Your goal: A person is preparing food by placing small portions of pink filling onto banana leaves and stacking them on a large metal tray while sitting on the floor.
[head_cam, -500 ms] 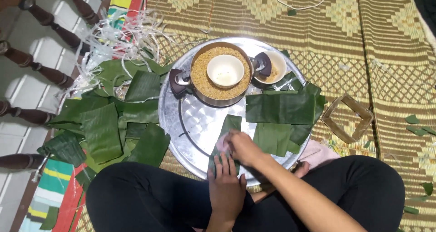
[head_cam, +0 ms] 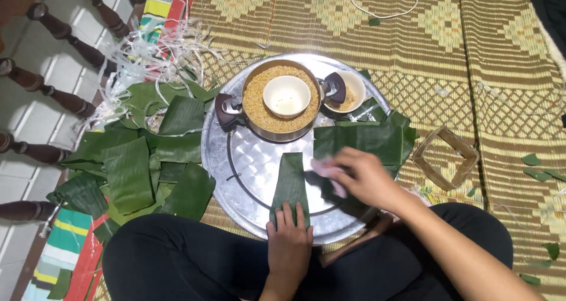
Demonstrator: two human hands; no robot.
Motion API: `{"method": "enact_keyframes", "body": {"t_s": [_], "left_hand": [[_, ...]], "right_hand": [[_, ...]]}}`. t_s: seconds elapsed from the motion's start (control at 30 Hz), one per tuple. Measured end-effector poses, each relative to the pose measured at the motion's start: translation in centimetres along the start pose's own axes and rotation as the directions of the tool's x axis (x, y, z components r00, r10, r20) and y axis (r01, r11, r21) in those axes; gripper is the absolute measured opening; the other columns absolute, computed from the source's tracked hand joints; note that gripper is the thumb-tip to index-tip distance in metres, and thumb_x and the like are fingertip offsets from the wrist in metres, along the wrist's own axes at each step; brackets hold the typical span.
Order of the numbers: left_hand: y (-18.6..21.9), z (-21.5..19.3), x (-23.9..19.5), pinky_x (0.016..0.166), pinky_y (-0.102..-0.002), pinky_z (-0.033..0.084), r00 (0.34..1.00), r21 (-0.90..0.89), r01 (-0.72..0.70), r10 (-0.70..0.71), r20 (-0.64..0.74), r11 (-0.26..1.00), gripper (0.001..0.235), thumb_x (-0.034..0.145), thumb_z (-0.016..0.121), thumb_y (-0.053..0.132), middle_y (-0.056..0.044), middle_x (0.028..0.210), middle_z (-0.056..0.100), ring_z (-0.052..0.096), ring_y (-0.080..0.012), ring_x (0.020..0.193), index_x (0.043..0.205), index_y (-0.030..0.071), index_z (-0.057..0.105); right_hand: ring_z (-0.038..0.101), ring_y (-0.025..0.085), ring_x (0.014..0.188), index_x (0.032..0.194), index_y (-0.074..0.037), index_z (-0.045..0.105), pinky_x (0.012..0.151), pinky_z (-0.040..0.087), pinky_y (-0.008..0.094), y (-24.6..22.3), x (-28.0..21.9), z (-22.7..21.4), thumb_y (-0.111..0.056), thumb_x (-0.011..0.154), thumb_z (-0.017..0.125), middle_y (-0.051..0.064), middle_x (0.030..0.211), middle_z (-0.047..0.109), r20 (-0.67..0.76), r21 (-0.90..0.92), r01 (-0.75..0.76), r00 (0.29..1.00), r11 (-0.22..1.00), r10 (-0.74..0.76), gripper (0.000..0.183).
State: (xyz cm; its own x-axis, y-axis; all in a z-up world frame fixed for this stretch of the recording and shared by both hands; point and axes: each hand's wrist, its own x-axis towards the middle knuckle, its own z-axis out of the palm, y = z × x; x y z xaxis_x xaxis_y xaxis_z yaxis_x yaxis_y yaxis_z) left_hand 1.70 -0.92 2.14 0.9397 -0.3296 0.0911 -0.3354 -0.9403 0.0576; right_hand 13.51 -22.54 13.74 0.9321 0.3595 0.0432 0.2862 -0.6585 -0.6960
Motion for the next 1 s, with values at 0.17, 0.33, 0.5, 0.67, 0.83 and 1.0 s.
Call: {"method": "enact_keyframes", "body": {"t_s": [0.17,0.33,0.5,0.67,0.83,1.0], "left_hand": [[1.1,-0.8,2.8,0.068,-0.039,0.041,0.984,0.017,0.091,-0.088,-0.157,0.996,0.048,0.095,0.07,0.041,-0.011,0.091,0.058,0.05,-0.0258,0.081,0.114,-0.003,0.072],[-2.8,-3.5,8.8,0.099,-0.046,0.037,0.991,0.02,-0.137,0.137,-0.008,0.99,0.044,0.099,0.059,0.021,-0.016,0.138,0.051,0.04,-0.0326,0.127,0.139,0.006,0.057],[-7.5,-2.3,10.3,0.125,-0.058,0.028,0.813,0.227,-0.417,0.249,0.526,0.88,0.069,0.109,0.045,0.027,-0.002,0.18,0.015,0.013,-0.0303,0.165,0.172,0.033,0.017],[-9.6,3.4,7.6,0.111,-0.061,0.037,0.969,0.442,-0.247,0.223,0.108,0.862,0.072,0.101,0.049,0.049,-0.027,0.129,0.063,0.051,-0.0427,0.132,0.158,0.003,0.048],[-8.8,2.8,5.9,0.1,-0.053,0.038,0.994,0.412,-0.013,-0.032,0.101,0.911,0.073,0.097,0.056,0.052,-0.015,0.103,0.067,0.053,-0.0311,0.103,0.144,-0.004,0.058],[-7.4,-1.2,4.5,0.11,-0.053,0.04,0.996,0.232,0.035,-0.016,-0.082,0.972,0.074,0.084,0.067,0.035,-0.016,0.12,0.06,0.054,-0.0351,0.122,0.147,-0.001,0.054]], "right_hand": [[0.073,0.018,0.072,0.112,-0.01,0.084,0.067,0.058,0.031,2.9,-4.1,-1.9,-0.021,0.088,0.079,0.002,0.108,0.081,-0.181,0.033,-0.352,0.918,0.935,0.352,0.027],[0.076,0.022,0.085,0.11,-0.01,0.083,0.071,0.062,0.031,1.4,-2.0,-2.6,-0.014,0.088,0.08,0.005,0.105,0.08,-0.225,0.152,-0.27,0.927,0.951,0.3,0.023],[0.077,0.033,0.095,0.108,-0.016,0.084,0.081,0.064,0.044,4.2,-1.6,-1.0,-0.017,0.087,0.081,0.009,0.099,0.079,-0.148,0.084,-0.192,0.968,0.978,0.203,0.022],[0.071,0.02,0.074,0.111,-0.011,0.083,0.073,0.057,0.033,2.5,-1.4,-1.4,-0.018,0.089,0.076,0.002,0.101,0.077,-0.053,0.069,-0.28,0.957,0.958,0.284,0.024],[0.072,0.019,0.075,0.112,-0.009,0.082,0.074,0.058,0.033,2.4,-1.5,-1.2,-0.016,0.088,0.075,0.002,0.103,0.077,-0.028,0.031,-0.29,0.956,0.957,0.291,0.026],[0.072,0.019,0.075,0.112,-0.009,0.082,0.073,0.058,0.033,2.1,-1.4,-0.3,-0.013,0.088,0.074,0.002,0.102,0.077,-0.019,0.018,-0.283,0.959,0.959,0.283,0.026]]}}
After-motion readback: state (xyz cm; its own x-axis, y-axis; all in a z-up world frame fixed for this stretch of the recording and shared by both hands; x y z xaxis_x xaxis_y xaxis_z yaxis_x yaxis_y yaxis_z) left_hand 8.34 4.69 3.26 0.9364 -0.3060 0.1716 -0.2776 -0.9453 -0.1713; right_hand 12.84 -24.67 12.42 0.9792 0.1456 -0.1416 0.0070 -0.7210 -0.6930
